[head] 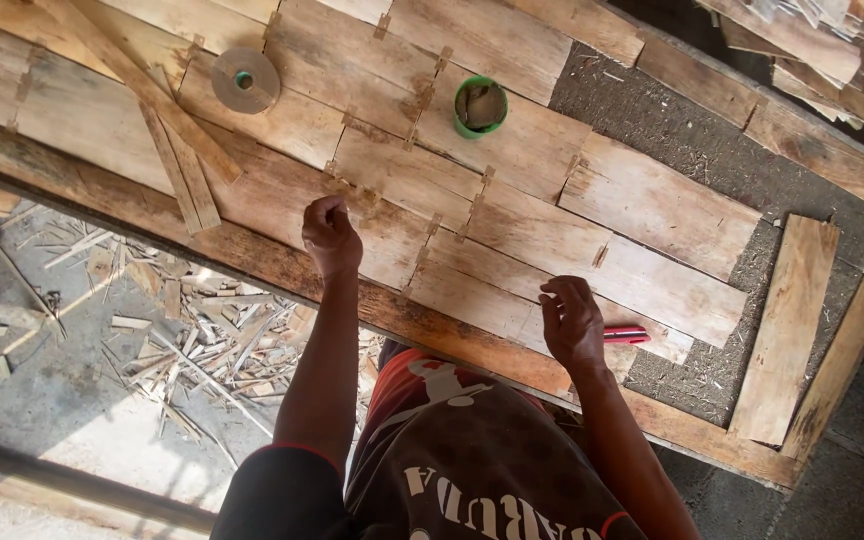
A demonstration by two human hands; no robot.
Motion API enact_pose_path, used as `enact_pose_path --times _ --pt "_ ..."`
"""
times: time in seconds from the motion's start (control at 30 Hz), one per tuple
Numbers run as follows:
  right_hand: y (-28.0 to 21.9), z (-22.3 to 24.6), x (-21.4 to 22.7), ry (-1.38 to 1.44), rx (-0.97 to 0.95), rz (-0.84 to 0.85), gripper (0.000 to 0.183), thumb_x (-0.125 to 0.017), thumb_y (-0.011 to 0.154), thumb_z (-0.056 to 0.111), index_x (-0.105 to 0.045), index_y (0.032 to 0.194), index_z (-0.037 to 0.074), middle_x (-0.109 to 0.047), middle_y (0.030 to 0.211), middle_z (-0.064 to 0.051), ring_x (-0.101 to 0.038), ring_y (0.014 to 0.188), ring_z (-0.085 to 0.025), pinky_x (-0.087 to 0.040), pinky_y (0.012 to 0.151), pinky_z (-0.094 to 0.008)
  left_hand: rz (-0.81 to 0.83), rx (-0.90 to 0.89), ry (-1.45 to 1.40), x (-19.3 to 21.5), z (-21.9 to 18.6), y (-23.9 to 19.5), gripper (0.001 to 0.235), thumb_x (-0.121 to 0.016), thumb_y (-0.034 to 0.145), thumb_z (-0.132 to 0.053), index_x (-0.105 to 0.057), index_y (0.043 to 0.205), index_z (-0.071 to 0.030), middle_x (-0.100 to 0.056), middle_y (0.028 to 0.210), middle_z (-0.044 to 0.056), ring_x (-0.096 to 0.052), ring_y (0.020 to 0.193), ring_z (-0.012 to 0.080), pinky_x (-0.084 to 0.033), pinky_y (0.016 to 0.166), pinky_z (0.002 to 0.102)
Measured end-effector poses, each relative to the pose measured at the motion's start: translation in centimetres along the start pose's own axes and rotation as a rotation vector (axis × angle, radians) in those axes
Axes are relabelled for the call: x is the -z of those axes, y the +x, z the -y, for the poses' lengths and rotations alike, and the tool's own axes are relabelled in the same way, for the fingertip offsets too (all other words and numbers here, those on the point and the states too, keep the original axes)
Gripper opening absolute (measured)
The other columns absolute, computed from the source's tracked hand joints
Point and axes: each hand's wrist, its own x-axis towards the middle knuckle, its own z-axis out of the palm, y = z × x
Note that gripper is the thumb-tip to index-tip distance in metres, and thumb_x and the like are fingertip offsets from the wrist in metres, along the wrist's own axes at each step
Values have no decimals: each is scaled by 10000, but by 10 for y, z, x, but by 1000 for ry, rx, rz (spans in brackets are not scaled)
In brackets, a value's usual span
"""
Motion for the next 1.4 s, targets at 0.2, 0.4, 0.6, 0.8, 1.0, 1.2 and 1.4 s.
enact_pose_path --times 0.2,0.4,0.6,0.8,1.0,1.2,1.4 --pt "41 47 -17 6 147 127 208 -708 982 99 -678 1183 54 -674 1227 -130 -747 895 -218 -642 697 -329 614 413 -303 -18 -81 -31 221 -685 885 -7 -654 1095 -68 -691 803 20 -635 626 89 -598 564 276" --pt "72 112 -1 -49 464 52 338 -774 863 80 -703 1184 2 -704 1200 -172 -728 973 -303 -629 758 -392 901 679 -513 -44 -106 -66 299 -726 834 -4 -682 1129 -18 -728 770 45 -596 593 77 -481 515 222" --pt "79 99 0 -25 441 -16 161 -799 889 92 -708 1007 31 -726 1071 -98 -732 956 -282 -615 774 -387 930 875 -685 -62 -98 -62 177 -715 864 -26 -718 1041 -24 -671 710 54 -530 495 100 -363 408 244" --pt "92 103 -2 255 143 -64 38 -699 964 27 -693 986 -3 -713 942 -110 -700 783 -197 -556 661 -310 841 885 -815 -52 -153 -50 401 -601 1015 -364 -752 1009 8 -763 844 54 -663 681 100 -560 627 232" --pt "109 75 -31 601 -156 37 100 -678 1002 91 -701 1039 1 -695 788 -18 -614 692 -63 -522 614 -231 813 489 -755 -68 -149 -54 235 -774 887 -128 -728 1108 -63 -745 961 1 -678 850 81 -595 783 242" --pt "126 62 -40 710 -173 89 103 -680 1009 92 -713 1059 9 -702 825 1 -616 718 -62 -540 646 -228 731 775 -896 -86 -136 -50 183 -780 907 -95 -729 1074 -40 -736 901 23 -671 771 96 -581 701 235" --pt "153 75 -39 627 -193 73 144 -640 1008 101 -726 1098 29 -719 877 13 -641 732 -54 -569 644 -224 566 499 -876 -109 -130 -40 80 -788 926 -33 -739 986 -14 -727 833 41 -627 711 80 -525 633 228"
